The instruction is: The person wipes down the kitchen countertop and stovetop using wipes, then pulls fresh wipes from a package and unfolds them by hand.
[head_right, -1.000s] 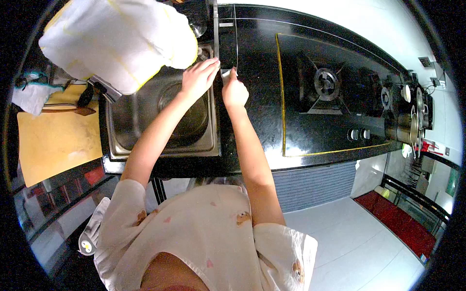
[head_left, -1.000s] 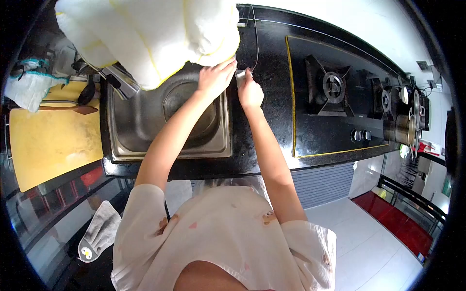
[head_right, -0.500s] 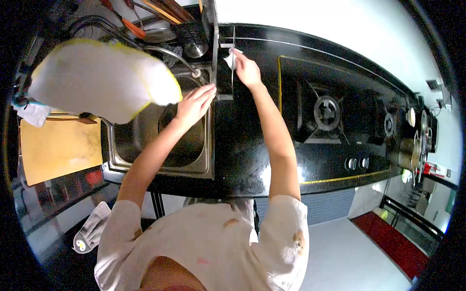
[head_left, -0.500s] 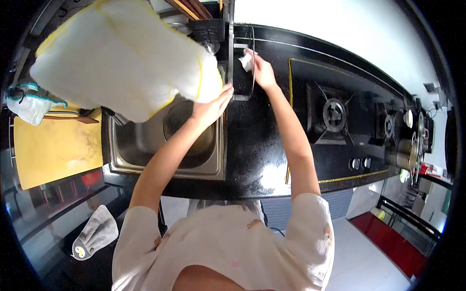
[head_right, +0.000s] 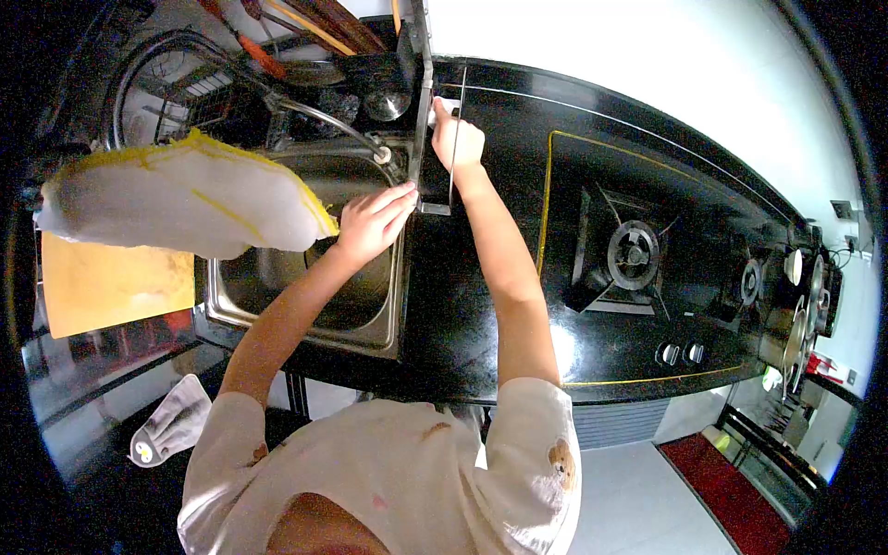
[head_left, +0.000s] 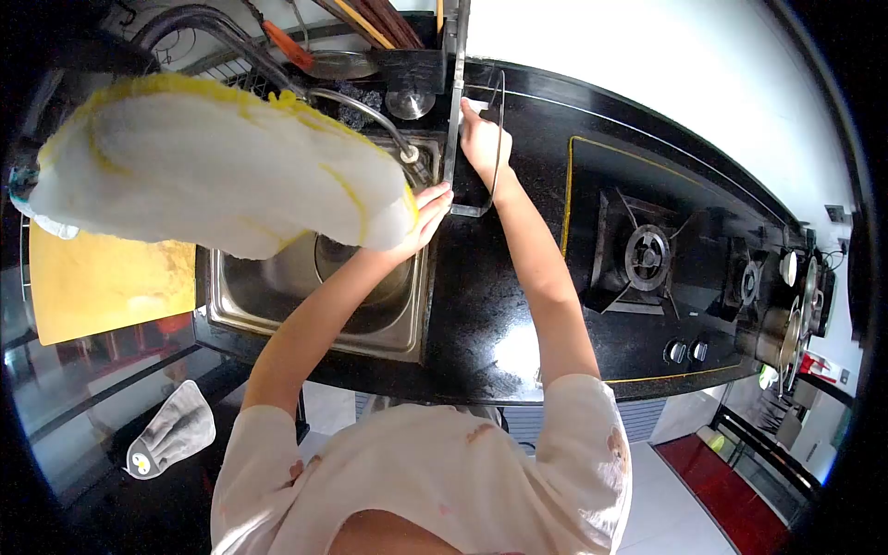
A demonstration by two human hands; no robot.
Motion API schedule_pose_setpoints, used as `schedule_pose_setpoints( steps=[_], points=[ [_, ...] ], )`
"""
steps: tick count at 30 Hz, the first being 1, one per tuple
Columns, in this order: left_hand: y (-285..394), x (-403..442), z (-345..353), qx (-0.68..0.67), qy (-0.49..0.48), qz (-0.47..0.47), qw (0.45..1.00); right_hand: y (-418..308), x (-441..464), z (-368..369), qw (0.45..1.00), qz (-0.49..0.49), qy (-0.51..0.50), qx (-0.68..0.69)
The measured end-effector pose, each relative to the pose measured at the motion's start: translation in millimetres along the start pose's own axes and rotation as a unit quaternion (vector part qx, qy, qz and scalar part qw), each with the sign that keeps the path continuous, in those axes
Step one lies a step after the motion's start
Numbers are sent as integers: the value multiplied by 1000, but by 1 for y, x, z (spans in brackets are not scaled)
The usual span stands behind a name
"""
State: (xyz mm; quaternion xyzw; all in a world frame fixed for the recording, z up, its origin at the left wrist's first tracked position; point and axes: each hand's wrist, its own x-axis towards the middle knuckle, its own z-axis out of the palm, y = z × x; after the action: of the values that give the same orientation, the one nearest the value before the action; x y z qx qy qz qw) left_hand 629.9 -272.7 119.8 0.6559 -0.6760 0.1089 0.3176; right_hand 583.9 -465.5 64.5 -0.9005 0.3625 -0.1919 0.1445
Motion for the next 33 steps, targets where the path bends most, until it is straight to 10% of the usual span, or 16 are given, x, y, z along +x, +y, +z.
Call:
schedule_pose_setpoints(
  steps=[15,24,33],
  points=[
    [3,-2,0,15,-12,-16,1000,-6,15,-17,968,-17,-69,-239],
    [6,0,0,-19,-13,-46,999,-21,2,-22,981,175,-80,-23],
    [8,0,-1,-22,-22,-59,998,-7,-2,-4,994,77,-60,59]
  ],
)
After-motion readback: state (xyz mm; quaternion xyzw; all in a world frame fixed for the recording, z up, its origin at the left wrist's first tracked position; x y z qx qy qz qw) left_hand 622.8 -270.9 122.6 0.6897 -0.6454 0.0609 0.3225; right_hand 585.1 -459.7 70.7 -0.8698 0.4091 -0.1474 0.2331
